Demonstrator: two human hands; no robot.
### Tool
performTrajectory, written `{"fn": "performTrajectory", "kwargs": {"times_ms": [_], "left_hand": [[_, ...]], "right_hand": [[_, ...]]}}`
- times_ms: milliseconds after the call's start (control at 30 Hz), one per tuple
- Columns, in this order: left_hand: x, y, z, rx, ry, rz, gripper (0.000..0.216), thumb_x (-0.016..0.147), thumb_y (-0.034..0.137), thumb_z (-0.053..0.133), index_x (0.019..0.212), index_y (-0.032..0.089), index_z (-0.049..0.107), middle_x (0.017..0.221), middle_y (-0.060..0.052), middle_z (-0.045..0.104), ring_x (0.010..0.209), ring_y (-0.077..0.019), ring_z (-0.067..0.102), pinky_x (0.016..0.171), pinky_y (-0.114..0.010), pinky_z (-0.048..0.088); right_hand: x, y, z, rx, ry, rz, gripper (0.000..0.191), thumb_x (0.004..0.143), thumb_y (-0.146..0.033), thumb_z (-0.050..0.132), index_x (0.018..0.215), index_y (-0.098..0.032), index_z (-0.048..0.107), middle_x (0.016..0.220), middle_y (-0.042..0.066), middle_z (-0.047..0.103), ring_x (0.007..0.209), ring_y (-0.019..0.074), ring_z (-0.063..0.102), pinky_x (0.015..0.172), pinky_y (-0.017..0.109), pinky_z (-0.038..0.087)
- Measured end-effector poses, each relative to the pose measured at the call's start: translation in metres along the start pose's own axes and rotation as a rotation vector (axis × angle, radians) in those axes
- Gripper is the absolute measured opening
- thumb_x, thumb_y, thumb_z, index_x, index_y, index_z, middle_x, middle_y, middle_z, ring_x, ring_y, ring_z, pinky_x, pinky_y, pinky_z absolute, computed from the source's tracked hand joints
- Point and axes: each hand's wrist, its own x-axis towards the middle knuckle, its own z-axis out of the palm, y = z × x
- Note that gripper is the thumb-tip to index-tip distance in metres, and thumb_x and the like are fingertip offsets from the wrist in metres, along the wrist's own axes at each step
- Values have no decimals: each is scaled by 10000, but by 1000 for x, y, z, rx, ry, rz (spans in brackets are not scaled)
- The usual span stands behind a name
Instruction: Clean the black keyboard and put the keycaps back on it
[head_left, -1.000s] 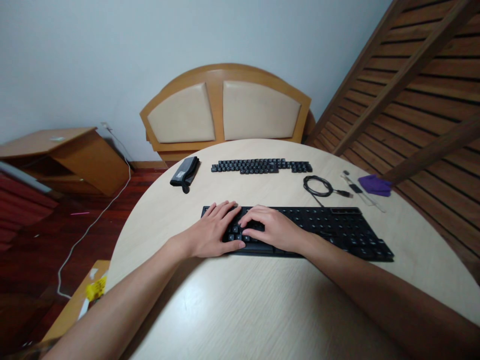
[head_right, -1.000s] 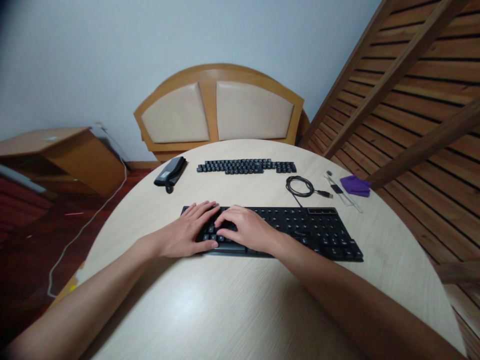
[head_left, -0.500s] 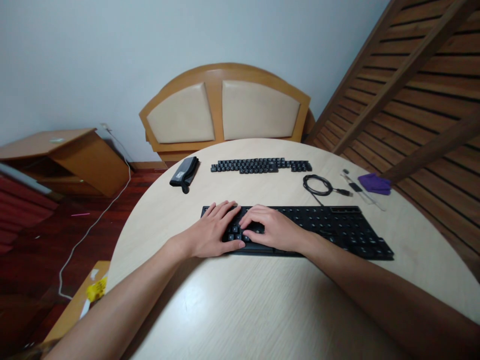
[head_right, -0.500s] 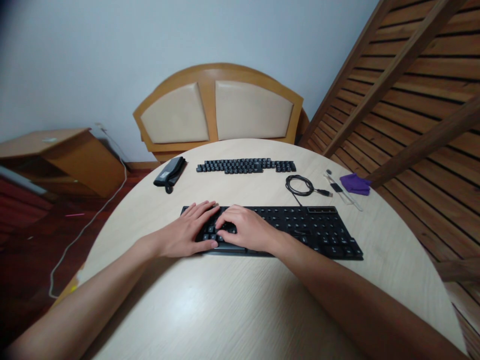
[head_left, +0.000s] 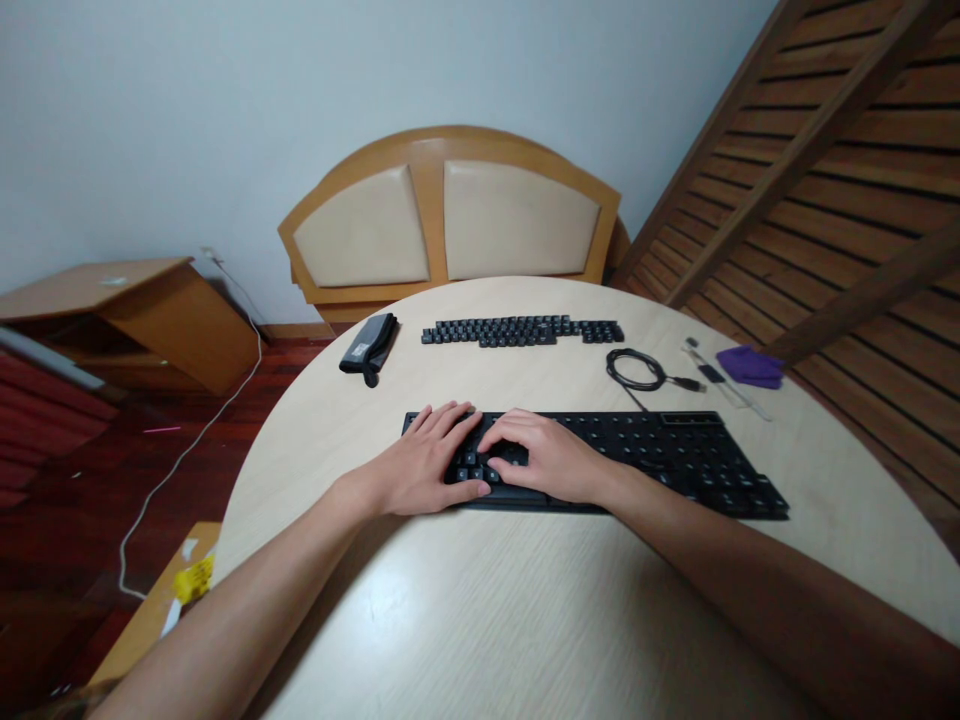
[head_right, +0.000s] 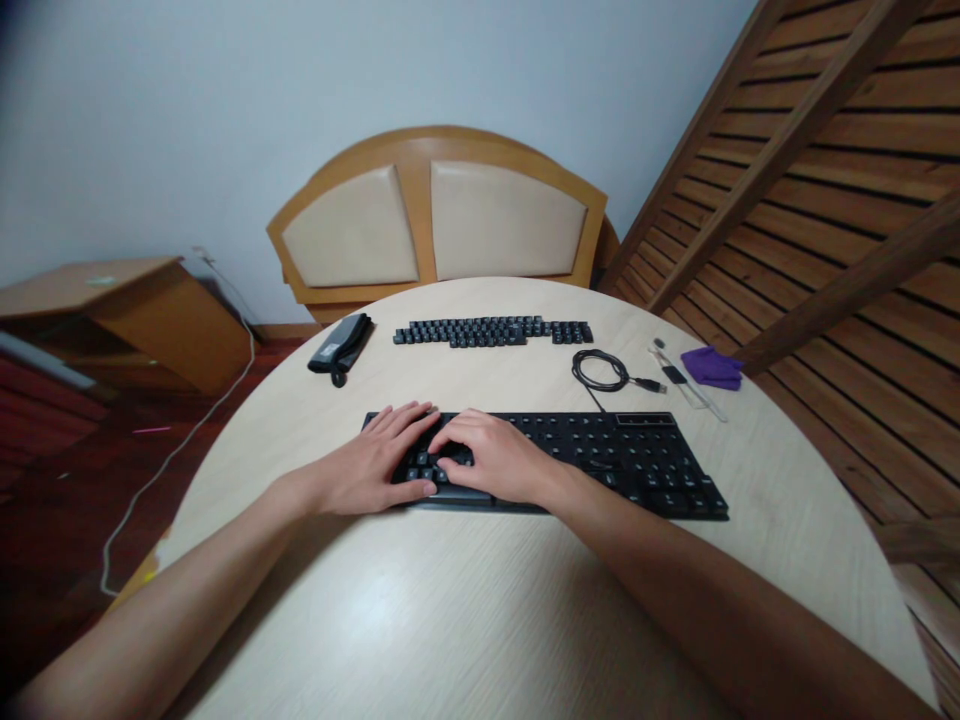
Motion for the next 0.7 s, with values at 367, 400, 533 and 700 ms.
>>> {"fn": "performTrajectory", "kwargs": {"times_ms": [367, 400, 533, 700], "left_hand": [[0, 0, -1, -7, -3, 1, 935, 923, 746, 460, 1597, 135, 244, 1653, -194, 253, 1537, -381, 200, 1242, -605, 151], [0, -1, 0, -7, -1, 3, 932, 924, 745, 462, 1597, 139, 242, 1653, -193, 253, 1537, -380, 202, 1242, -604, 154], [0, -2, 2, -11, 19, 17, 919, 924, 739, 470, 1599, 161, 238, 1653, -190, 257, 1534, -383, 211, 1237, -611, 160], [-1, -3, 2, -24, 32, 20, 921, 916, 749, 474, 1595, 170, 245, 1649, -197, 262, 1529, -395, 220, 1231, -625, 156]], "right_hand": [[1, 1, 0, 20, 19, -79, 109, 877, -122, 655, 908, -215, 701, 962, 49, 753, 981, 214, 683, 957, 394, 519], [1, 2, 0, 24, 25, -90, 107, 876, -119, 654, 900, -212, 702, 959, 50, 755, 971, 211, 685, 957, 394, 519], [1, 4, 2, 21, 28, -108, 122, 866, -103, 652, 886, -210, 707, 948, 48, 755, 955, 206, 686, 953, 397, 519], [0, 6, 3, 7, 24, -114, 120, 862, -101, 654, 882, -209, 703, 930, 47, 747, 941, 210, 679, 929, 395, 521]]}}
